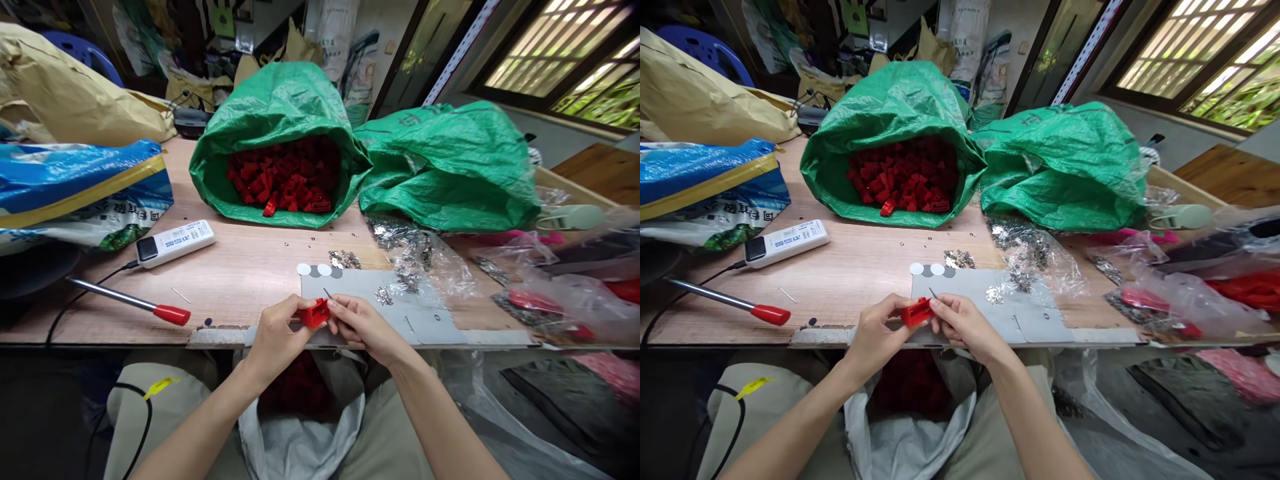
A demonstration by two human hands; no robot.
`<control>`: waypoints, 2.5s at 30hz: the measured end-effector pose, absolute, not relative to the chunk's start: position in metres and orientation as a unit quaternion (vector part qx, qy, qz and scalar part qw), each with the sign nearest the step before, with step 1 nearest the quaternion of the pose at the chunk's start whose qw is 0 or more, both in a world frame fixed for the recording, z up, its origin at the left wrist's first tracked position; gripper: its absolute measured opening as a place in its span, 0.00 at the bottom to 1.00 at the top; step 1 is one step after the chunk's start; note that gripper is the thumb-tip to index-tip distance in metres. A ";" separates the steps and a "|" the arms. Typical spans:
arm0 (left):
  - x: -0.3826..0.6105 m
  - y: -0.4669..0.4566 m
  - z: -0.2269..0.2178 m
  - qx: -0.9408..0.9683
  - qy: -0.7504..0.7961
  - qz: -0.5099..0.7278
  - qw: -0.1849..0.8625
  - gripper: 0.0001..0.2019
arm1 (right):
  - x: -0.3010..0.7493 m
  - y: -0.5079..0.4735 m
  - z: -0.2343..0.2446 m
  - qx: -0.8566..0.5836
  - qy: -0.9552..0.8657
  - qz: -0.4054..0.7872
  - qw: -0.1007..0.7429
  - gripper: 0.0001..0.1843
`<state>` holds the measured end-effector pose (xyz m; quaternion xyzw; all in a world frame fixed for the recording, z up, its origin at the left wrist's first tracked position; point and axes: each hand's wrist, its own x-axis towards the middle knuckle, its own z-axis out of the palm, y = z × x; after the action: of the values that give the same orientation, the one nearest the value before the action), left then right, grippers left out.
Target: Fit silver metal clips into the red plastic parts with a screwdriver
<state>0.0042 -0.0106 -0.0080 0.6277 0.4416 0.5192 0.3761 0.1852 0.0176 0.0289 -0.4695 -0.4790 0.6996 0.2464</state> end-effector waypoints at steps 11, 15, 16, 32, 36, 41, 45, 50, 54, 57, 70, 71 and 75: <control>-0.002 -0.006 -0.004 0.515 0.396 0.520 0.555 0.15 | 0.184 0.009 0.037 -0.456 -0.488 0.703 0.245 0.24; -0.001 -0.007 -0.006 0.534 0.420 0.506 0.532 0.13 | 0.199 0.006 0.033 -0.569 -0.596 0.492 0.281 0.21; 0.001 -0.008 -0.007 0.550 0.427 0.497 0.517 0.12 | 0.209 0.007 0.032 -0.611 -0.615 0.406 0.289 0.19; 0.008 -0.008 -0.005 0.650 0.439 0.465 0.411 0.08 | 0.278 0.056 0.045 -0.594 -0.801 0.070 -0.002 0.06; 0.007 -0.009 -0.006 0.642 0.443 0.469 0.414 0.08 | 0.264 0.063 0.057 -0.588 -0.800 0.123 -0.003 0.07; 0.007 -0.008 -0.006 0.640 0.445 0.467 0.418 0.09 | 0.243 0.054 0.039 -0.543 -0.801 0.202 0.147 0.07; 0.007 -0.008 -0.004 0.638 0.445 0.467 0.421 0.08 | 0.244 0.046 0.023 -0.495 -0.813 0.228 0.206 0.08; 0.007 -0.008 -0.003 0.641 0.444 0.470 0.415 0.08 | 0.250 0.042 0.020 -0.537 -0.791 0.186 0.226 0.08; 0.008 -0.008 -0.004 0.642 0.446 0.465 0.415 0.09 | 0.243 0.043 0.020 -0.516 -0.809 0.187 0.209 0.10; 0.008 -0.008 -0.005 0.642 0.447 0.462 0.418 0.10 | 0.237 0.049 0.024 -0.489 -0.842 0.165 0.154 0.10; 0.010 -0.009 -0.007 0.639 0.474 0.455 0.399 0.07 | 0.206 0.040 0.049 -0.582 -0.660 0.430 0.205 0.11; 0.010 -0.010 -0.008 0.638 0.480 0.454 0.395 0.08 | 0.200 0.034 0.046 -0.584 -0.605 0.486 0.240 0.14; 0.012 -0.010 -0.009 0.634 0.493 0.453 0.387 0.08 | 0.181 0.014 0.027 -0.602 -0.488 0.538 0.332 0.22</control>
<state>0.0115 -0.0097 -0.0093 0.6337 0.4934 0.4526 0.3875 0.1815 0.0144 0.0275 -0.6018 -0.4882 0.5376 0.3324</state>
